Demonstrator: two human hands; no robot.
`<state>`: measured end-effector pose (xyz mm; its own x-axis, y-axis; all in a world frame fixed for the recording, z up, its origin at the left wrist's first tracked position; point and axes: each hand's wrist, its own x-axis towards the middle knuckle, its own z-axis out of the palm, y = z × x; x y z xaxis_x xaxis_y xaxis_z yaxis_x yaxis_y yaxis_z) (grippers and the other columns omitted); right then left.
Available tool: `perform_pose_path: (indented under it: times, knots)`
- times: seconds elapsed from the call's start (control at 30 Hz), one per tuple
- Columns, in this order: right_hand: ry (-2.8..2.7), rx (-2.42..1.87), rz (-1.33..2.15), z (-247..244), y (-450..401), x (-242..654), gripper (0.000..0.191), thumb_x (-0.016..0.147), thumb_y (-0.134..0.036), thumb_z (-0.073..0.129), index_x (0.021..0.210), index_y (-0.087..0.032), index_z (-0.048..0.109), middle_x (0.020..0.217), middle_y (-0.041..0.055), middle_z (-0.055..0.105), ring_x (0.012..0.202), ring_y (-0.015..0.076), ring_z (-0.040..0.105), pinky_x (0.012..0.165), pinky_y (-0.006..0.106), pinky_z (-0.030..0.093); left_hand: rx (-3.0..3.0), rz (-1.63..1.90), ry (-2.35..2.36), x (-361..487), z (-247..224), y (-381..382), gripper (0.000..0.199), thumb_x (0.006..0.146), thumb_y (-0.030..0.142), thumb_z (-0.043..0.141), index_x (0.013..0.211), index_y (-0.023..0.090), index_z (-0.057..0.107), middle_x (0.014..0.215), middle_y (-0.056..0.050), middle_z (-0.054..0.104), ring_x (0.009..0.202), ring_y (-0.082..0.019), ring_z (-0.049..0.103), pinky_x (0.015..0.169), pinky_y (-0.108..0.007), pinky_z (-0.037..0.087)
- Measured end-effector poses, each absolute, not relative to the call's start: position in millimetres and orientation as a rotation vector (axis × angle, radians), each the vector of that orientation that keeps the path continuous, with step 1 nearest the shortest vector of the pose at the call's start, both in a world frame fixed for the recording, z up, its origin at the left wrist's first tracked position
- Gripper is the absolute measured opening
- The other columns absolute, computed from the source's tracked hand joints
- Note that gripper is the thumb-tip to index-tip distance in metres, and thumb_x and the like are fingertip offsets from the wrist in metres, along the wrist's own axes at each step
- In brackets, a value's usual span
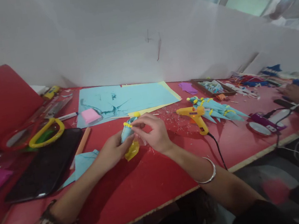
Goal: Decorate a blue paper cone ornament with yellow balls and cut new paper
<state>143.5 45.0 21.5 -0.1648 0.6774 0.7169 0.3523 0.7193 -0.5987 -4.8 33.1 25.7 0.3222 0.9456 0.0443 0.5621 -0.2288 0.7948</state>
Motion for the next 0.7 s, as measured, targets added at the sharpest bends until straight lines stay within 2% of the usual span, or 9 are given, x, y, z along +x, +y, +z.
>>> perform_pose_path:
  times: [0.2,0.5,0.7]
  knots:
    - [-1.786,-0.813,0.327,23.7,44.1,143.0,0.005,0.076,-0.018,0.056,0.079,-0.020,0.059,0.074,-0.0003,0.058,0.068,0.0106,0.053,0.064,0.026,0.047,1.921,0.744,1.332,-5.6,23.1,34.4,0.033,0.078,0.047,0.037,0.073,0.017,0.051,0.063,0.004,0.053,0.056,-0.012,0.045,0.049,-0.020,0.033]
    - [-1.764,-0.817,0.393,21.9,44.1,143.5,0.004,0.078,-0.021,0.053,0.078,-0.020,0.057,0.074,-0.0006,0.056,0.068,0.0099,0.052,0.066,0.025,0.045,2.030,0.733,1.394,-7.0,20.5,36.8,0.035,0.079,0.048,0.035,0.082,0.017,0.051,0.063,0.003,0.053,0.059,-0.014,0.048,0.054,-0.022,0.035]
    - [-1.711,-0.880,0.440,25.6,43.0,145.0,0.007,0.078,-0.026,0.050,0.081,-0.021,0.054,0.075,0.0005,0.056,0.069,0.0113,0.053,0.067,0.026,0.045,1.997,0.795,1.392,-6.9,21.9,35.8,0.030,0.077,0.046,0.038,0.075,0.018,0.050,0.063,0.004,0.055,0.057,-0.014,0.048,0.052,-0.022,0.035]
